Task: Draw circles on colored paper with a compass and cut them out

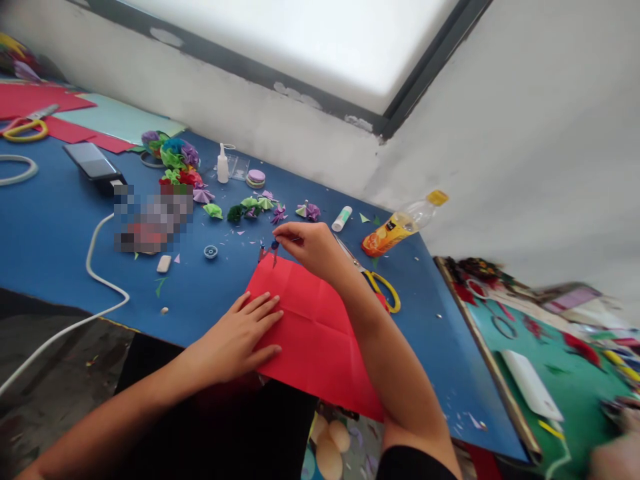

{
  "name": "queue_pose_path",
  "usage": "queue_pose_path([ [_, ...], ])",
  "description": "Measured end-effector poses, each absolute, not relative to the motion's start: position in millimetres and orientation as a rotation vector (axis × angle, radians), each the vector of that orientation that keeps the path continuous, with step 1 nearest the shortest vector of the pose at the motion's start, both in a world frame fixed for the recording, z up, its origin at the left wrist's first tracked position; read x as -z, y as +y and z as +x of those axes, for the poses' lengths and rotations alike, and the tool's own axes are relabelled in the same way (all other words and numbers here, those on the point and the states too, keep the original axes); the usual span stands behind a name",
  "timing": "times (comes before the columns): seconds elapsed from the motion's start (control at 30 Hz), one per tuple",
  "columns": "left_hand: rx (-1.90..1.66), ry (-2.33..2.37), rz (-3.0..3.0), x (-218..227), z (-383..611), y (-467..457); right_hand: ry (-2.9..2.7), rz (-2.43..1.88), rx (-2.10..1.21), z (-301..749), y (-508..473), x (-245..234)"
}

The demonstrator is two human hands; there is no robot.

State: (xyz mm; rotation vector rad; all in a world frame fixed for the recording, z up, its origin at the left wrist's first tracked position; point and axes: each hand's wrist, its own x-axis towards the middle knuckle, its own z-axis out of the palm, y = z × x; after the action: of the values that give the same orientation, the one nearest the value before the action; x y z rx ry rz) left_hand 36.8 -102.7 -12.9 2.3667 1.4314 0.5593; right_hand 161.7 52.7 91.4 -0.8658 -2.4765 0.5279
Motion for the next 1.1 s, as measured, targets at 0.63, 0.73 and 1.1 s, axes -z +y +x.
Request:
queue_pose_path([
  [0.63, -0.547, 1.43, 2.365, 12.6, 36.3, -102.3, -2.496, -0.858, -0.571, 158.8, 52.1, -92.7],
  [0.73, -0.547, 1.428, 2.364, 12.6, 36.3, -102.3, -2.487, -0.855, -0.587, 158.9, 52.4, -92.2],
  [1.1, -0.53, 1.426, 2.367, 11.0, 35.5, -102.9, -2.479, -0.861, -0.598, 161.2, 53.3, -91.2],
])
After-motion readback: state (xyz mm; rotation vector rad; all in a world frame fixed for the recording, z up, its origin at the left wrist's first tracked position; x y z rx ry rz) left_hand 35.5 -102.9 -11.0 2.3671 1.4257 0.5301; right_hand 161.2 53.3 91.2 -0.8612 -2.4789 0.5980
